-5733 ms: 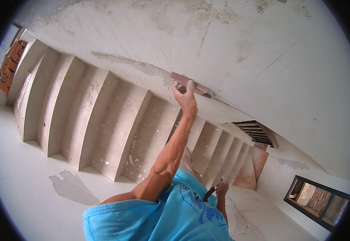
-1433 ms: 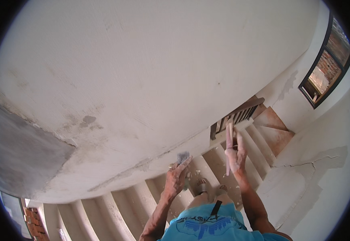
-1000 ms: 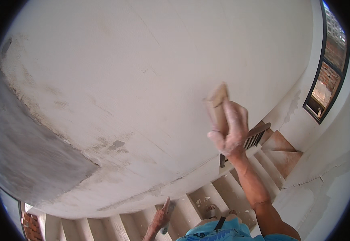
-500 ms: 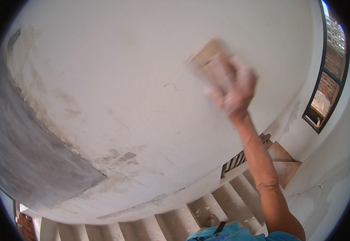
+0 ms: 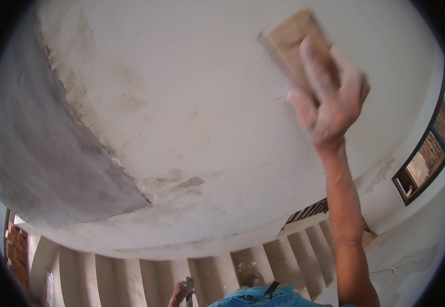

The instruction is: The person uses a trowel and a wooden float to apply and smooth plaster on the walls and ceiling of a stairwell. They work on the curved ceiling surface and the vertical wall sections adjacent to the stairs, moving up and down the steps to reach different areas.

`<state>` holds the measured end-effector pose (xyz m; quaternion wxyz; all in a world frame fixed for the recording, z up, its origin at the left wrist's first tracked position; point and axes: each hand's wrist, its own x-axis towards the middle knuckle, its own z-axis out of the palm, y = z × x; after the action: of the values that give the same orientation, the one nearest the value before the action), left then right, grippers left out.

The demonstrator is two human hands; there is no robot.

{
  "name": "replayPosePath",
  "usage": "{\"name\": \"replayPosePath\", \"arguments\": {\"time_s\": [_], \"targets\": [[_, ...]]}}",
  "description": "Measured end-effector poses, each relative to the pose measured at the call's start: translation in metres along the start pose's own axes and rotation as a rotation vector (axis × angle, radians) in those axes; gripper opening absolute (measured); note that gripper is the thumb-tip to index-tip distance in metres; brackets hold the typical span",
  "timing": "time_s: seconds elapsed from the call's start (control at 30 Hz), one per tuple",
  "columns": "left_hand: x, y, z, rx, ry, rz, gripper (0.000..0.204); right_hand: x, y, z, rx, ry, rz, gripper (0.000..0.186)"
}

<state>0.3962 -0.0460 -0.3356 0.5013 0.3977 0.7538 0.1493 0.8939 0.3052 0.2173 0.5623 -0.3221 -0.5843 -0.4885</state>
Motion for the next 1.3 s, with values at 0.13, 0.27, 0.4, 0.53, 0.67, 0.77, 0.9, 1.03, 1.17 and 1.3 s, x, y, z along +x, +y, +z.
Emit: {"name": "replayPosePath", "arguments": {"time_s": [0.13,0.27,0.4,0.53,0.67,0.77,0.9,1.03,1.17,1.3], "targets": [[0.023,0.01,0.029,-0.224,0.021,0.027,0.027,-0.003,-0.033,-0.003,0.039,-0.012,-0.199,0.052],[0.008,0.031,0.034,-0.252,-0.03,0.043,0.028,-0.075,-0.093,0.008,0.147,0.021,-0.389,0.04],[-0.008,0.008,0.037,-0.28,-0.017,0.026,0.028,-0.006,-0.065,0.004,0.106,-0.012,-0.349,0.037],[-0.001,-0.025,0.052,-0.239,-0.006,-0.009,0.025,0.009,-0.073,0.002,0.088,-0.052,-0.321,0.038],[-0.019,-0.008,0.061,-0.414,-0.026,-0.045,0.017,-0.088,-0.138,0.006,0.104,-0.034,-0.582,0.042],[-0.021,-0.013,0.055,-0.438,0.048,0.075,0.016,-0.072,-0.138,0.009,0.222,-0.013,-0.536,0.04],[-0.029,0.001,0.05,-0.452,0.099,0.179,0.019,-0.004,-0.09,0.011,0.254,0.057,-0.335,0.041],[-0.06,0.048,0.038,-0.496,0.15,0.083,0.023,-0.076,-0.145,0.006,0.275,-0.016,-0.313,0.043],[-0.067,0.072,0.037,-0.416,0.088,0.09,0.022,-0.107,-0.136,0.003,0.312,-0.067,-0.512,0.046],[-0.064,0.039,0.046,-0.472,0.08,-0.028,0.019,-0.042,-0.093,0.002,0.243,-0.063,-0.354,0.047]]}}
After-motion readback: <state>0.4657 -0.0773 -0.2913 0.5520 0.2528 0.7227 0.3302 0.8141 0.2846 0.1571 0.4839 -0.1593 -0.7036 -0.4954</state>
